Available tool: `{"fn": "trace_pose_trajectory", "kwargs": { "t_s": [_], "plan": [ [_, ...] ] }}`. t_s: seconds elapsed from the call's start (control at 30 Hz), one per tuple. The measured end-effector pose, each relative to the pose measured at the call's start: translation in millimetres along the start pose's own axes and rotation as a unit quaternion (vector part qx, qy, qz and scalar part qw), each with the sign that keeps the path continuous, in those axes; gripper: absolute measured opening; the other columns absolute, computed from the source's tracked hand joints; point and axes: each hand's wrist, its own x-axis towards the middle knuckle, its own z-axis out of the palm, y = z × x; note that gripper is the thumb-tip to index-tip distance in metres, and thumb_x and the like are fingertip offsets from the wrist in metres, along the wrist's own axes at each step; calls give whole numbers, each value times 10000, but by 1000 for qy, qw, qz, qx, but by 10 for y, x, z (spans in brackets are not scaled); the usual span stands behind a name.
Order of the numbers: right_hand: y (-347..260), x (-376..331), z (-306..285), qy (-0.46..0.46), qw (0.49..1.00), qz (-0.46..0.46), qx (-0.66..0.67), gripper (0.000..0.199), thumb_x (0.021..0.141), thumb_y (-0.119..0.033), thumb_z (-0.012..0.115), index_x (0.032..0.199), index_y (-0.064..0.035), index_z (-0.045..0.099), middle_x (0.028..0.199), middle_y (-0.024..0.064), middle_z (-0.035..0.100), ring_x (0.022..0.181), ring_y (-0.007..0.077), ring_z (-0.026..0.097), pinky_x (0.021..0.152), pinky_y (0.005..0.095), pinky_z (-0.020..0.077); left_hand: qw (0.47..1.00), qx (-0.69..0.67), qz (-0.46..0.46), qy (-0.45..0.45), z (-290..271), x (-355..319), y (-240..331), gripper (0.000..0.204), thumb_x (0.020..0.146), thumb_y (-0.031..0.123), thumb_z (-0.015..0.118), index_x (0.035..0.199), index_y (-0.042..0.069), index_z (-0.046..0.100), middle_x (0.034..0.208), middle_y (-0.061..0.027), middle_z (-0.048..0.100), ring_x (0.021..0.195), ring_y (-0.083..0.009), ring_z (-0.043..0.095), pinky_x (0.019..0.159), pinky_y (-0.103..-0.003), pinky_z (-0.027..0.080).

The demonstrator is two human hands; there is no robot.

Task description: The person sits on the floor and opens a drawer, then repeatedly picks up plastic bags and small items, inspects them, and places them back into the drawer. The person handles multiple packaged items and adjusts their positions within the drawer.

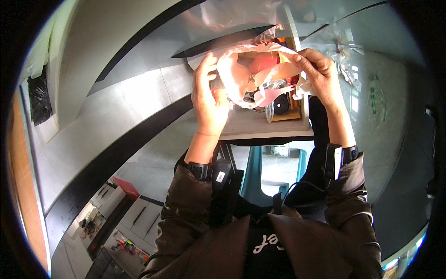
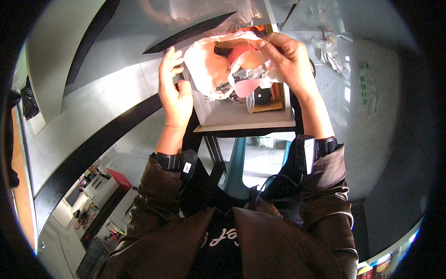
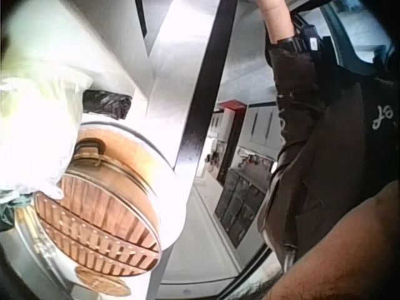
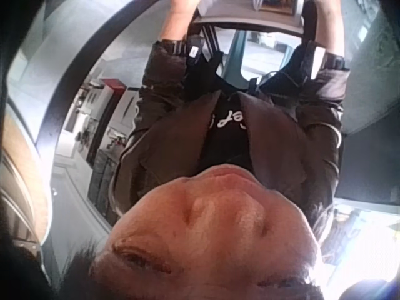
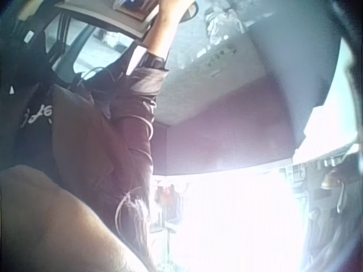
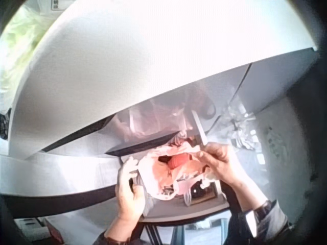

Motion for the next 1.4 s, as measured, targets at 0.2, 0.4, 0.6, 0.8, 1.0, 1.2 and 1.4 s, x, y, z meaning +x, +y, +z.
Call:
{"fn": "trace_pose_trajectory", "kwargs": {
  "t_s": [0.2,0.4,0.6,0.8,1.0,1.2,1.4],
  "plan": [
    [-15,12,40,8,999,-41,-8,221,995,-181,705,1009,39,720,805,60,685,758,107,615,711,285,512,978,-2,-51,-201,434,131,125,247,924,18,594,1155,-3,678,1123,-197,697,991,-348,698,894,-422,551],
    [-30,-49,5,15,1000,2,-22,217,1021,-162,660,1026,47,719,853,43,687,775,100,607,721,270,502,954,176,46,-240,751,175,-202,189,886,199,721,931,23,773,780,-184,689,813,-377,657,757,-449,507],
    [-63,-80,-66,64,997,-12,-31,190,970,-118,691,989,70,681,819,130,679,750,171,626,730,314,521,964,174,32,-200,925,158,-333,302,902,200,691,1144,25,732,1023,-209,713,988,-382,663,907,-445,517],
    [-79,-82,-137,45,999,-5,-12,216,943,-194,704,1006,11,733,859,211,701,782,365,702,714,400,540,971,81,-75,-210,1032,360,107,279,975,237,665,1171,44,710,1032,-134,731,1012,-329,671,914,-436,517],
    [37,-29,-153,49,998,-14,-44,224,973,-175,678,1090,13,712,864,191,702,831,318,697,776,380,541,940,226,129,-222,597,51,913,1145,717,463,897,1575,-18,310,1584,-239,391,1472,-423,362,1223,-522,266],
    [77,-86,-62,-100,993,36,-48,193,935,-199,669,953,-9,701,871,218,699,857,394,694,770,436,527,883,359,87,-291,559,-1,238,726,849,310,780,1477,68,508,1416,-196,585,1424,-377,431,1223,-597,130],
    [104,-118,-175,-193,981,26,-17,379,826,-232,805,1147,-59,702,1101,194,735,1067,352,694,892,411,529,839,-116,-388,-363,649,-138,-422,228,1059,148,566,1194,-9,662,1147,-112,692,985,-217,691,818,-437,602]
  ]
}}
